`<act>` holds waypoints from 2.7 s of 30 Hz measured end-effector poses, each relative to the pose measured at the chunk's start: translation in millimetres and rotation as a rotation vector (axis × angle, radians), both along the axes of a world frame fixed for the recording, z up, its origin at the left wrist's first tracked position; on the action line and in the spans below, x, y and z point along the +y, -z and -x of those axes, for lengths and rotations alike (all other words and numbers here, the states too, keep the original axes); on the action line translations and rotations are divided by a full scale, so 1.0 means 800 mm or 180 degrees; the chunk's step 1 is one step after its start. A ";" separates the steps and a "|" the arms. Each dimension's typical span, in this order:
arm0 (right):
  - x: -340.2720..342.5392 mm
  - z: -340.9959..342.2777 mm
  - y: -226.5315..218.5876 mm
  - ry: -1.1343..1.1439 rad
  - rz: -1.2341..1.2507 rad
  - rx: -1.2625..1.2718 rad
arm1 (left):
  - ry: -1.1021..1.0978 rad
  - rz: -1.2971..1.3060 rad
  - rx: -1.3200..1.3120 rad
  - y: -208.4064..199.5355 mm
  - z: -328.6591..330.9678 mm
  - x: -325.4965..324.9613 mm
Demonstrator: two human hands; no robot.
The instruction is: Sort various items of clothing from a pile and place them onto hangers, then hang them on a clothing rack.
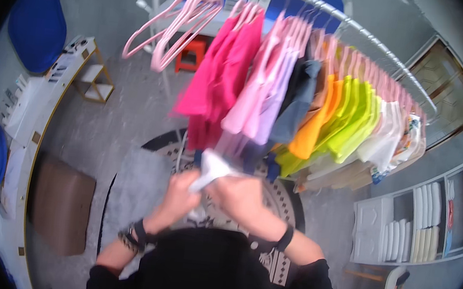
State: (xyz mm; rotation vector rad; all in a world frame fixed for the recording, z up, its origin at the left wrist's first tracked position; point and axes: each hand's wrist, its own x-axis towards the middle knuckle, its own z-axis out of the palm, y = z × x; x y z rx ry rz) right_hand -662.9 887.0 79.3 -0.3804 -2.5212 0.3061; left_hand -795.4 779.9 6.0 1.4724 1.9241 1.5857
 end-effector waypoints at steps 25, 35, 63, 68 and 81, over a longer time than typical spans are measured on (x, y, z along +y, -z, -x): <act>-0.005 0.141 -0.065 0.0006 0.1461 0.0336 | 0.1011 -0.0513 0.1208 -0.090 0.287 -0.078; 0.129 0.349 -0.053 0.0430 0.2870 0.1805 | 0.0409 0.0036 0.1273 -0.089 0.277 -0.151; -0.084 0.004 0.038 0.1167 0.3393 0.2743 | 0.2044 0.0609 0.1434 -0.067 0.252 -0.063; -0.098 -0.079 0.056 0.1305 0.3520 0.1956 | 0.2094 0.0288 0.1833 -0.102 0.225 -0.040; -0.155 -0.254 0.116 0.1641 0.3870 0.0869 | 0.1896 0.0132 0.1656 -0.166 0.050 -0.017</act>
